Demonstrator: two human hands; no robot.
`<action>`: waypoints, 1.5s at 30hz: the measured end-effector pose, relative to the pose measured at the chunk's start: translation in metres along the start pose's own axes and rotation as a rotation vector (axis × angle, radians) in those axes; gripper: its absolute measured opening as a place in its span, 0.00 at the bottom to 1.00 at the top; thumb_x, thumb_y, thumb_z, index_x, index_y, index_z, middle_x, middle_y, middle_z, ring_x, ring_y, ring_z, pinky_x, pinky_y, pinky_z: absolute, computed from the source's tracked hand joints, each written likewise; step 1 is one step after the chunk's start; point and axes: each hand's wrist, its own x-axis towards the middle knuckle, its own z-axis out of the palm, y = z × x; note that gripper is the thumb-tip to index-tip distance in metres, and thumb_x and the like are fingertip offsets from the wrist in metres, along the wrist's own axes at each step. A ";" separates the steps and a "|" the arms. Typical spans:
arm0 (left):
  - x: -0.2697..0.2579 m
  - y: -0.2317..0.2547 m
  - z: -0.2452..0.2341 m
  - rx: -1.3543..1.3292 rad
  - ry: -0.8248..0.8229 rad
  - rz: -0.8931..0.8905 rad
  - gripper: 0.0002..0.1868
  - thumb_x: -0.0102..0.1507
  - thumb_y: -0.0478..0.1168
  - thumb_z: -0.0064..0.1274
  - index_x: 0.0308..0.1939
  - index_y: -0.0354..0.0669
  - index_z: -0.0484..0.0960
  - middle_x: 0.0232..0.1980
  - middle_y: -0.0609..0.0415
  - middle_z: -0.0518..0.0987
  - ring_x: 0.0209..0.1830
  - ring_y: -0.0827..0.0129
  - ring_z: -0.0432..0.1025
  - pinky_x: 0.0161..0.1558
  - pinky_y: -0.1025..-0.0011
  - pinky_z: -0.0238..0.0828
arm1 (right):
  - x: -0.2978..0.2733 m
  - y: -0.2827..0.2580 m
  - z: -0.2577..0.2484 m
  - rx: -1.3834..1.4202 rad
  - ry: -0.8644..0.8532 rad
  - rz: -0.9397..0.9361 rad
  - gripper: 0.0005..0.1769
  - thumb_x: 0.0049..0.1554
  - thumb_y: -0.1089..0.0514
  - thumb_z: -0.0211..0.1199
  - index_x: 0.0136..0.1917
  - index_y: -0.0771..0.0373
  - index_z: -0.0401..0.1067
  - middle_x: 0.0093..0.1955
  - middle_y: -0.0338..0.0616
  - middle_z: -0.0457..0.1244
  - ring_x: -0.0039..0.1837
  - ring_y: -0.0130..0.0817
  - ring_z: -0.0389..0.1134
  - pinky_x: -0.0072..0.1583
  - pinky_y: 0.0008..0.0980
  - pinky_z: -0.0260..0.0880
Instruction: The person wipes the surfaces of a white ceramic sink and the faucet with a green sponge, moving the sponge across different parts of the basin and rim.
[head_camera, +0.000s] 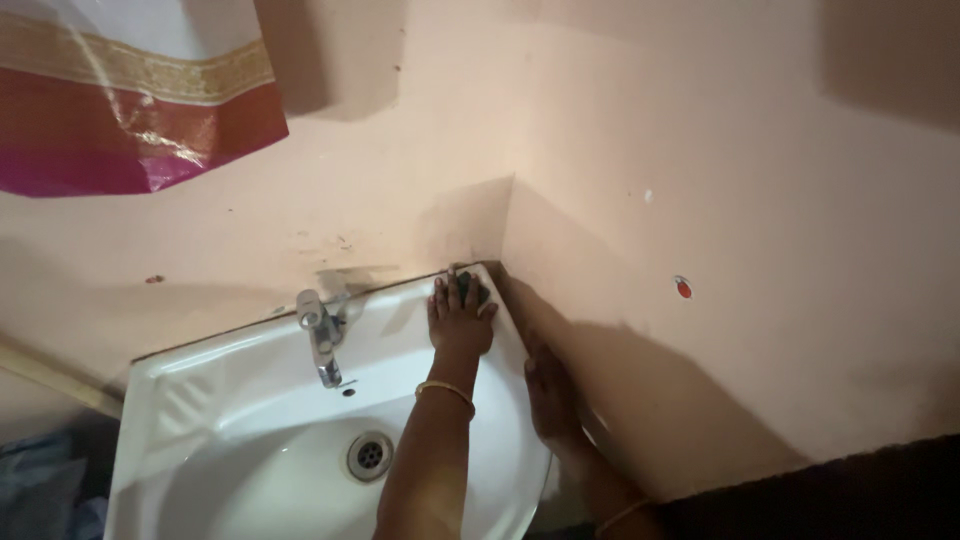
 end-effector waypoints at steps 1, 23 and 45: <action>-0.004 -0.002 0.002 0.002 -0.008 -0.002 0.38 0.70 0.66 0.26 0.82 0.66 0.38 0.86 0.52 0.30 0.85 0.53 0.26 0.78 0.53 0.23 | -0.003 -0.001 0.001 -0.008 -0.007 0.015 0.31 0.69 0.50 0.41 0.80 0.66 0.54 0.81 0.56 0.54 0.82 0.49 0.51 0.79 0.41 0.46; -0.019 -0.003 0.011 0.042 0.071 0.155 0.43 0.70 0.67 0.28 0.82 0.51 0.40 0.85 0.47 0.34 0.85 0.50 0.30 0.79 0.55 0.25 | -0.005 0.006 -0.004 -0.044 -0.014 -0.021 0.28 0.69 0.52 0.42 0.79 0.62 0.55 0.82 0.53 0.52 0.81 0.48 0.52 0.79 0.44 0.45; -0.225 -0.002 0.058 -0.495 -0.322 0.336 0.44 0.72 0.54 0.38 0.82 0.45 0.32 0.83 0.33 0.23 0.84 0.40 0.32 0.78 0.54 0.43 | 0.002 -0.009 -0.014 -0.950 -0.305 -0.613 0.32 0.65 0.43 0.53 0.74 0.66 0.64 0.80 0.49 0.54 0.85 0.51 0.47 0.81 0.55 0.41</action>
